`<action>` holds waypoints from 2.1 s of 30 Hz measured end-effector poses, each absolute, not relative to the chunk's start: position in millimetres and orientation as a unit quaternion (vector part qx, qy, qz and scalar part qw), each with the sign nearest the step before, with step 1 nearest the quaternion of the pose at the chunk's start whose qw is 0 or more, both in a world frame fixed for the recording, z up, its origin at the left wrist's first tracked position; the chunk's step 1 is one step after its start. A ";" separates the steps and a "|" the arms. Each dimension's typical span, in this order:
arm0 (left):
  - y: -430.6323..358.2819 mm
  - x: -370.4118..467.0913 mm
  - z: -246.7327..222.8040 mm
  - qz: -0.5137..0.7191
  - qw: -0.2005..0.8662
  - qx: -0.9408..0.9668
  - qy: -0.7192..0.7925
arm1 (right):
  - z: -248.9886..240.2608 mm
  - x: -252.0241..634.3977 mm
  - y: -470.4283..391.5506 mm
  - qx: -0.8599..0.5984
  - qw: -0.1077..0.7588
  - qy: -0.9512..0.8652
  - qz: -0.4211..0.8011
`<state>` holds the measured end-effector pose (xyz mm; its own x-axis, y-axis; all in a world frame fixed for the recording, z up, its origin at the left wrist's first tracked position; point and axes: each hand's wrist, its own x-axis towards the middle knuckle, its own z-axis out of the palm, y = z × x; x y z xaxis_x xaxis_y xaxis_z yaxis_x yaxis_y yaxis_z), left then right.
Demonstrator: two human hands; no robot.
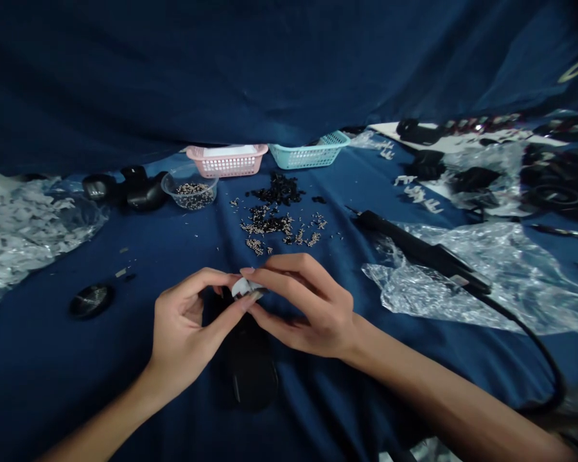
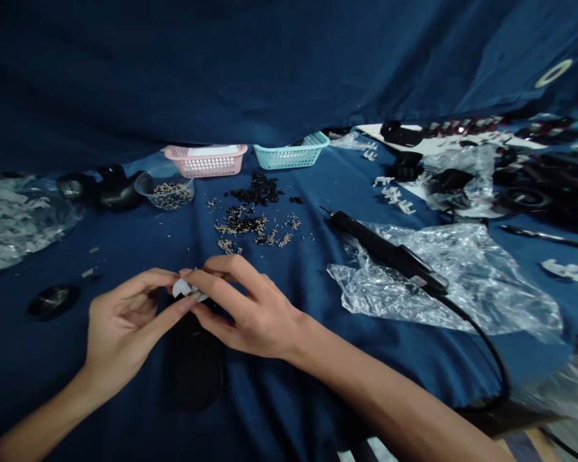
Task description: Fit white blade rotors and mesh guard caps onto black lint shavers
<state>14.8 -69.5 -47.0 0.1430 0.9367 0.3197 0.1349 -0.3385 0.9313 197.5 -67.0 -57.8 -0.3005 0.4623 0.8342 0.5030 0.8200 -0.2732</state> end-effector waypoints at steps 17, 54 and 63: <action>-54.7 0.7 -42.1 0.508 0.390 0.647 0.415 | -55.0 201.5 -56.3 -0.354 0.556 -0.726 0.195; -53.1 -1.9 -60.8 0.444 0.793 0.326 0.261 | -69.3 213.1 -26.1 -0.183 0.584 -0.432 0.662; -48.7 -8.5 -76.5 0.391 0.800 0.339 0.303 | -74.6 204.7 -32.0 -0.212 0.585 -0.503 0.600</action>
